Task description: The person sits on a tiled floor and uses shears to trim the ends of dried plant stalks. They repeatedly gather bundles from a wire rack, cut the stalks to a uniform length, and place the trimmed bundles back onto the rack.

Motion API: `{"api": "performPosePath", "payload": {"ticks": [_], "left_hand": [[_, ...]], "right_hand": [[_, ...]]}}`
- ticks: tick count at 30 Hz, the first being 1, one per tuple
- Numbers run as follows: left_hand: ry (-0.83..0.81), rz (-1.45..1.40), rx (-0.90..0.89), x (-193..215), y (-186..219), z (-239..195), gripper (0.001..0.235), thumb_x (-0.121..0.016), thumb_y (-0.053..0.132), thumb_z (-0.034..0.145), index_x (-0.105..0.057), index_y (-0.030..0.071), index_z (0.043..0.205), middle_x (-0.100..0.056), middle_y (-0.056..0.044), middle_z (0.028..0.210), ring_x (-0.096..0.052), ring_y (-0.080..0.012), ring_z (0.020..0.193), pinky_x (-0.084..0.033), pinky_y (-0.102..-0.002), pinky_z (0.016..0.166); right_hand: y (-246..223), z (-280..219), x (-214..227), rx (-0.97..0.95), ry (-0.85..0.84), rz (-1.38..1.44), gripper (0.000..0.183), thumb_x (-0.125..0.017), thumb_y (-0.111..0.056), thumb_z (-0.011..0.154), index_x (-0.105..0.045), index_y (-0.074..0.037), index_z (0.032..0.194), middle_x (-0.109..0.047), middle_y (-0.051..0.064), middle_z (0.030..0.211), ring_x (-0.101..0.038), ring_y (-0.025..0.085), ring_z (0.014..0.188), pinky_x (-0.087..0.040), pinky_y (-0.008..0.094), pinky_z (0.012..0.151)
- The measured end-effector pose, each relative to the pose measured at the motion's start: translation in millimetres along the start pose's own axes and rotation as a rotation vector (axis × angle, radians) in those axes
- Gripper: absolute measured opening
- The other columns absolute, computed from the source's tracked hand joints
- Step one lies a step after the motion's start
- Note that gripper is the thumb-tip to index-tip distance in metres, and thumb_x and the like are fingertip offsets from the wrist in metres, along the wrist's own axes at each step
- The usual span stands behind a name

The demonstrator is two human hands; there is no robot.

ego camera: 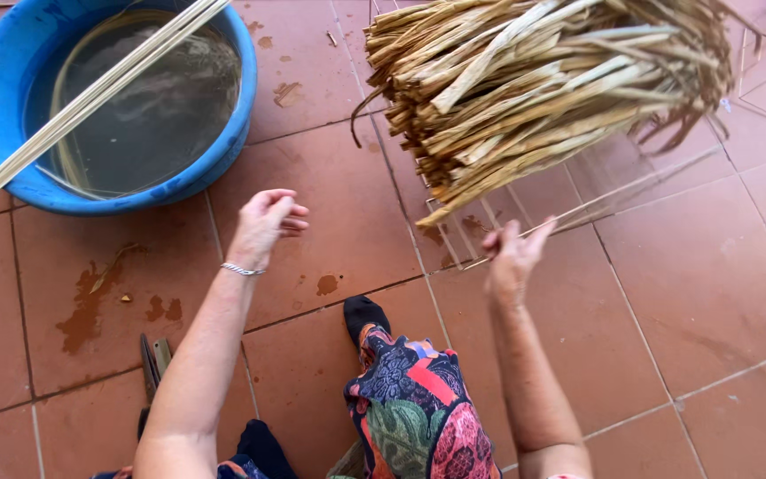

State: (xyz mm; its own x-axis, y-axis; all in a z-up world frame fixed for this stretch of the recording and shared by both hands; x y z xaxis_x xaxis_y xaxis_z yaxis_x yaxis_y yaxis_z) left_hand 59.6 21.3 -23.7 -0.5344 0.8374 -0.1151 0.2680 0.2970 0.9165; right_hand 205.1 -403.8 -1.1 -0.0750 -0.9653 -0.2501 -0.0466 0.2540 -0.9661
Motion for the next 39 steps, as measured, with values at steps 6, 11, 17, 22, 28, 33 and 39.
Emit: {"api": "performPosePath", "payload": {"ticks": [6, 11, 17, 22, 28, 33, 39], "left_hand": [[-0.069, 0.061, -0.042, -9.5, 1.8, -21.7, 0.023, -0.061, 0.022, 0.102, -0.061, 0.005, 0.118, -0.074, -0.008, 0.095, -0.071, -0.0139, 0.074, -0.060, -0.029, 0.065], [0.037, 0.030, -0.061, 29.3, -7.3, -32.9, 0.019, -0.060, 0.020, 0.101, -0.063, 0.006, 0.114, -0.074, -0.007, 0.092, -0.072, -0.0126, 0.072, -0.059, -0.027, 0.062], [0.472, 0.147, -0.075, 181.5, -89.7, -60.1, 0.013, -0.064, 0.013, 0.097, -0.066, 0.003, 0.105, -0.073, -0.007, 0.084, -0.070, -0.0137, 0.063, -0.053, -0.027, 0.054], [0.925, 0.585, 0.112, 315.9, -171.1, -146.9, 0.016, -0.073, 0.020, 0.088, -0.074, 0.008, 0.100, -0.077, -0.012, 0.094, -0.075, -0.0257, 0.086, -0.061, -0.040, 0.078], [0.848, 0.854, 0.803, 348.8, -253.2, -250.2, 0.044, -0.085, 0.030, 0.072, -0.076, 0.015, 0.112, -0.071, -0.015, 0.123, -0.063, -0.0348, 0.120, -0.051, -0.048, 0.100], [0.672, 0.742, 0.861, 339.9, -263.9, -284.2, 0.088, -0.098, 0.051, 0.057, -0.066, 0.002, 0.123, -0.066, -0.022, 0.130, -0.064, -0.0335, 0.122, -0.051, -0.043, 0.102], [0.572, 0.893, 0.923, 328.9, -276.2, -274.0, 0.075, -0.092, 0.049, 0.057, -0.074, 0.007, 0.116, -0.069, -0.020, 0.124, -0.066, -0.0341, 0.117, -0.054, -0.044, 0.099]], "right_hand": [[27.0, -85.4, -89.2, -0.256, -0.314, 0.254, 0.041, -0.042, -0.016, 0.108, -0.023, -0.002, 0.142, -0.072, 0.019, 0.103, -0.069, 0.024, 0.093, -0.054, 0.040, 0.096], [41.4, -115.1, -147.2, -0.217, -0.600, 0.183, 0.028, -0.043, -0.020, 0.114, -0.032, -0.003, 0.134, -0.066, 0.023, 0.126, -0.061, 0.030, 0.129, -0.041, 0.044, 0.120], [46.3, -141.0, -208.4, -0.351, -0.997, -0.030, 0.050, -0.040, -0.043, 0.109, -0.035, -0.010, 0.147, -0.039, 0.010, 0.164, -0.031, 0.027, 0.156, -0.038, 0.051, 0.116], [58.2, -153.5, -252.7, -0.396, -1.159, -0.024, 0.074, -0.037, -0.062, 0.106, -0.026, -0.015, 0.162, -0.022, 0.006, 0.174, -0.014, 0.027, 0.164, -0.029, 0.057, 0.121], [65.5, -170.4, -277.1, -0.407, -1.235, -0.047, 0.089, -0.032, -0.077, 0.100, -0.023, -0.017, 0.165, -0.018, 0.006, 0.178, -0.011, 0.031, 0.166, -0.028, 0.064, 0.123], [70.5, -182.9, -284.3, -0.416, -1.262, -0.054, 0.089, -0.033, -0.078, 0.101, -0.022, -0.017, 0.165, -0.016, 0.008, 0.179, -0.008, 0.035, 0.167, -0.032, 0.068, 0.123], [73.2, -181.0, -284.7, -0.352, -1.199, -0.147, 0.082, -0.036, -0.072, 0.105, -0.023, -0.017, 0.165, -0.020, 0.011, 0.175, -0.020, 0.032, 0.162, -0.040, 0.061, 0.118]]}}
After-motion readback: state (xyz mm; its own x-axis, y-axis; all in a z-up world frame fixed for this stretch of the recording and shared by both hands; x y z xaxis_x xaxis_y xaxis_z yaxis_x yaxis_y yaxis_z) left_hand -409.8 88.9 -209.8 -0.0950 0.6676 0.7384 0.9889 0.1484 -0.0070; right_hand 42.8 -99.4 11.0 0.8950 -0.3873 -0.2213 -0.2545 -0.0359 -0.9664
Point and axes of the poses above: each hand's wrist, its own z-axis towards the middle knuckle, its own x-axis out of the back of the hand, y = z × x, the point moved 7 cm from there along z, towards the middle knuckle
